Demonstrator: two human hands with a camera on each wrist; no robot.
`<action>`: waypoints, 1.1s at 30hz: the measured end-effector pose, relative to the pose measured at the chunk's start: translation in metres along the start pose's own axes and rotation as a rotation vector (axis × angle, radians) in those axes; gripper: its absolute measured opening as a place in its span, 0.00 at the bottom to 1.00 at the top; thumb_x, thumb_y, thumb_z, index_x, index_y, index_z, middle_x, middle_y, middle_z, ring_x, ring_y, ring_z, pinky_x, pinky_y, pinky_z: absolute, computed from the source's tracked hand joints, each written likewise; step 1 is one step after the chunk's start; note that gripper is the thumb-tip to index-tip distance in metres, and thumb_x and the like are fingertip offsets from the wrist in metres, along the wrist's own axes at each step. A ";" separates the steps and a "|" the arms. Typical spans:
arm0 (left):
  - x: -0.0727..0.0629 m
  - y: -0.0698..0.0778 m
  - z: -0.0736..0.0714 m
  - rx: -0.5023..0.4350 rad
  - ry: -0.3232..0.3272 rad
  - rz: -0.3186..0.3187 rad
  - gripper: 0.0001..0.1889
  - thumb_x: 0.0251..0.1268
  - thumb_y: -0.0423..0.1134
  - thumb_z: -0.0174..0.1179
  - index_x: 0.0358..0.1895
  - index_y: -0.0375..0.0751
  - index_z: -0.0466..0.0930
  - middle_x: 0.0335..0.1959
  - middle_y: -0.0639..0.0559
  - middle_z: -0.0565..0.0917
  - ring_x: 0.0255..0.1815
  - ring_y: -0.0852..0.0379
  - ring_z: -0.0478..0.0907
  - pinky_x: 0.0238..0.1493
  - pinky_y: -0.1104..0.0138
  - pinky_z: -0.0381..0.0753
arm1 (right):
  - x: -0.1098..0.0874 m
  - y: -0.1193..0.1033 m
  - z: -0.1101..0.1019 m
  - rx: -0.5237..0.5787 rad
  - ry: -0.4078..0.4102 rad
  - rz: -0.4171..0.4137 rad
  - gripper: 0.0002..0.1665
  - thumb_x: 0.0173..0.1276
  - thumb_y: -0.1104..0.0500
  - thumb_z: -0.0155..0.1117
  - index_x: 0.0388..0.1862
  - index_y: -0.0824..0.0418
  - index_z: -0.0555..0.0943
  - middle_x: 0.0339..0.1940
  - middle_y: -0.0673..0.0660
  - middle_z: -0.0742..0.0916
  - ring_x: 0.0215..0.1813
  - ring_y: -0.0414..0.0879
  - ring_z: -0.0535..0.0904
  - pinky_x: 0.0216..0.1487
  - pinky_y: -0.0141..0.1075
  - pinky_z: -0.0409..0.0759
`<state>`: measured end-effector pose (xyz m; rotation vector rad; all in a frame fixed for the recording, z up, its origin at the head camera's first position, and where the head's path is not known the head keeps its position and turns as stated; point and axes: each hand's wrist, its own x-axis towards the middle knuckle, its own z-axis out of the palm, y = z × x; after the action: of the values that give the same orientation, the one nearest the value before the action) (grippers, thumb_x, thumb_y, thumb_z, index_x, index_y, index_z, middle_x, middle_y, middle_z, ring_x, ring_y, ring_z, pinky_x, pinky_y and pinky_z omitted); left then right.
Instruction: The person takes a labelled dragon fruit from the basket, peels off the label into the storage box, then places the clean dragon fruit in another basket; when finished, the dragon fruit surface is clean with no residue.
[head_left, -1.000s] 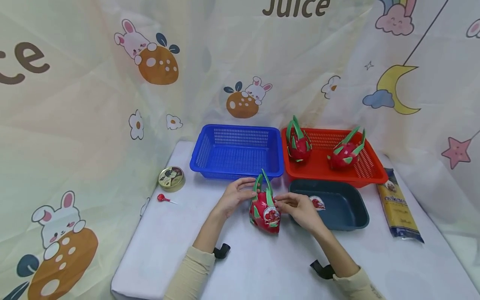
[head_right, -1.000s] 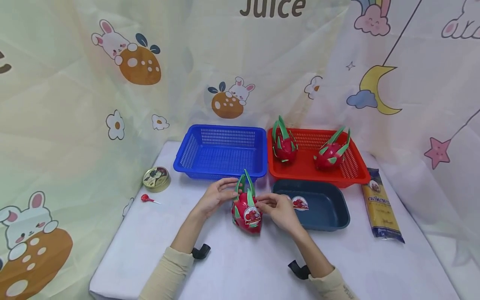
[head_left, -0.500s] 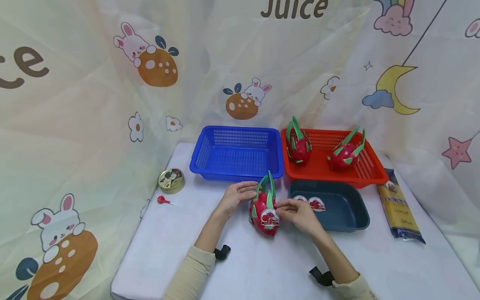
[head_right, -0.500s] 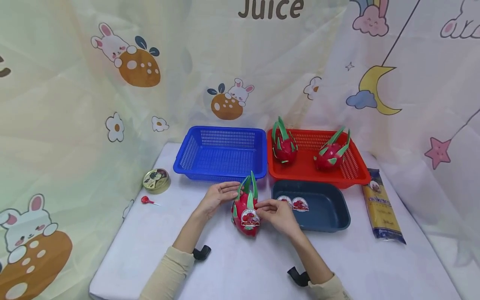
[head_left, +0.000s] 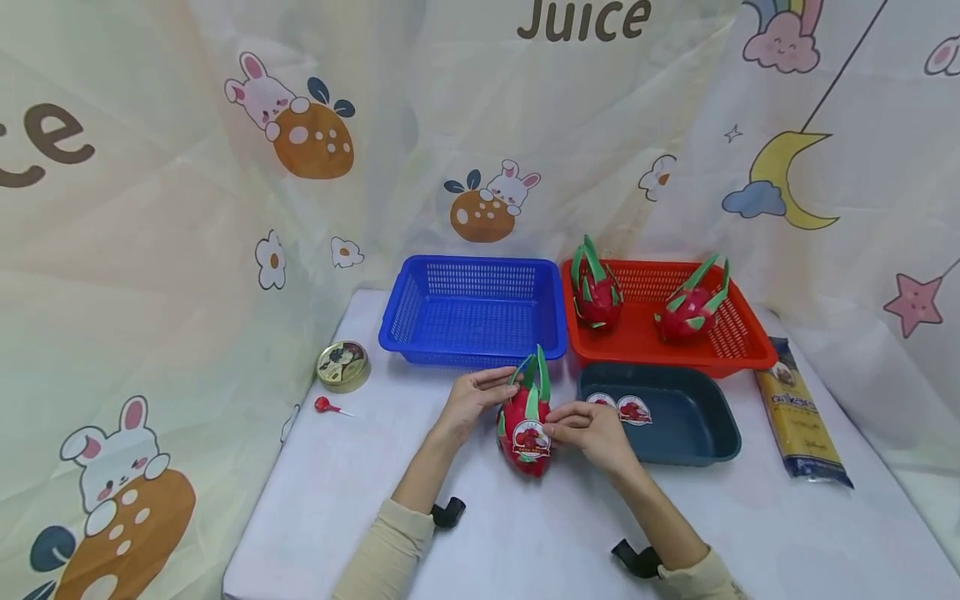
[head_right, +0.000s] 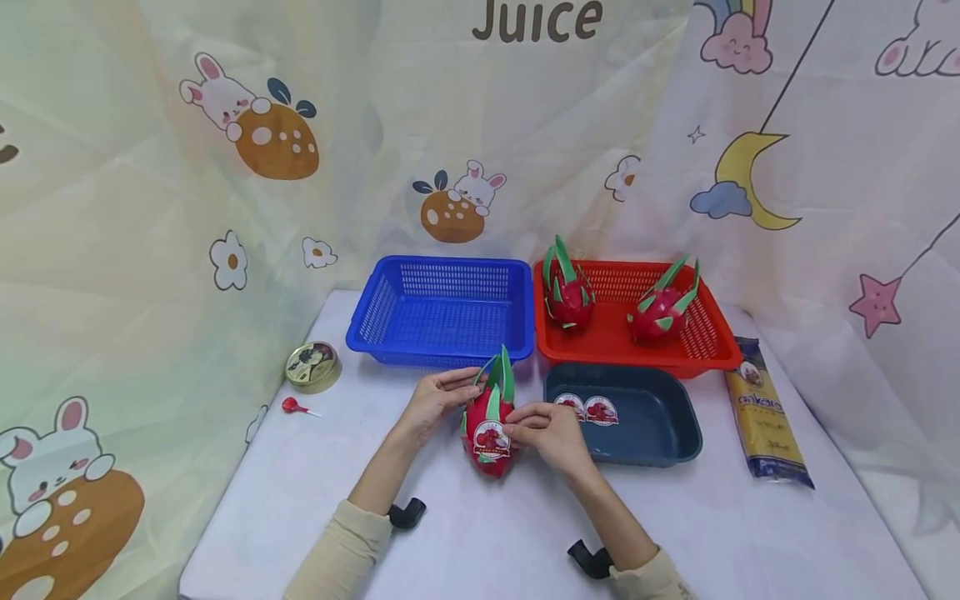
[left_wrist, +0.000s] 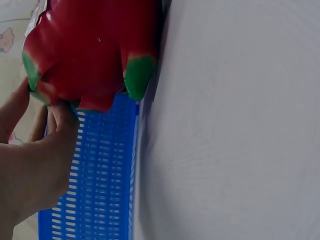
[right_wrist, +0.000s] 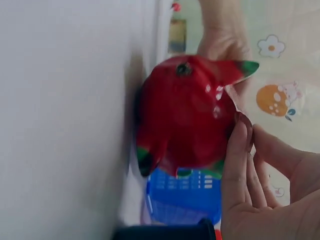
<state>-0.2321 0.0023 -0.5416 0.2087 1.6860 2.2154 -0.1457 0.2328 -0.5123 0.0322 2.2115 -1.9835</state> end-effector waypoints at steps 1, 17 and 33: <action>0.000 0.000 0.000 -0.008 0.007 0.000 0.23 0.65 0.30 0.71 0.64 0.31 0.82 0.57 0.38 0.87 0.59 0.52 0.86 0.55 0.68 0.85 | 0.000 0.000 0.000 0.006 -0.003 -0.002 0.15 0.66 0.63 0.77 0.47 0.72 0.86 0.41 0.64 0.92 0.40 0.51 0.91 0.47 0.39 0.90; 0.002 0.002 0.004 -0.068 0.060 0.011 0.23 0.65 0.30 0.71 0.63 0.32 0.83 0.57 0.38 0.87 0.62 0.47 0.83 0.51 0.69 0.86 | 0.005 -0.001 0.001 0.110 -0.007 0.139 0.20 0.68 0.58 0.76 0.54 0.71 0.87 0.50 0.62 0.91 0.47 0.51 0.90 0.53 0.43 0.88; 0.001 -0.001 -0.004 -0.100 0.072 0.001 0.23 0.67 0.28 0.68 0.64 0.29 0.81 0.57 0.37 0.87 0.58 0.51 0.86 0.54 0.67 0.86 | 0.002 -0.019 -0.015 0.173 -0.043 0.121 0.23 0.72 0.59 0.73 0.62 0.69 0.84 0.52 0.56 0.91 0.50 0.48 0.89 0.56 0.40 0.87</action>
<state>-0.2344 -0.0006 -0.5435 0.1049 1.6057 2.3269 -0.1519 0.2456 -0.4925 0.1402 1.9573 -2.0817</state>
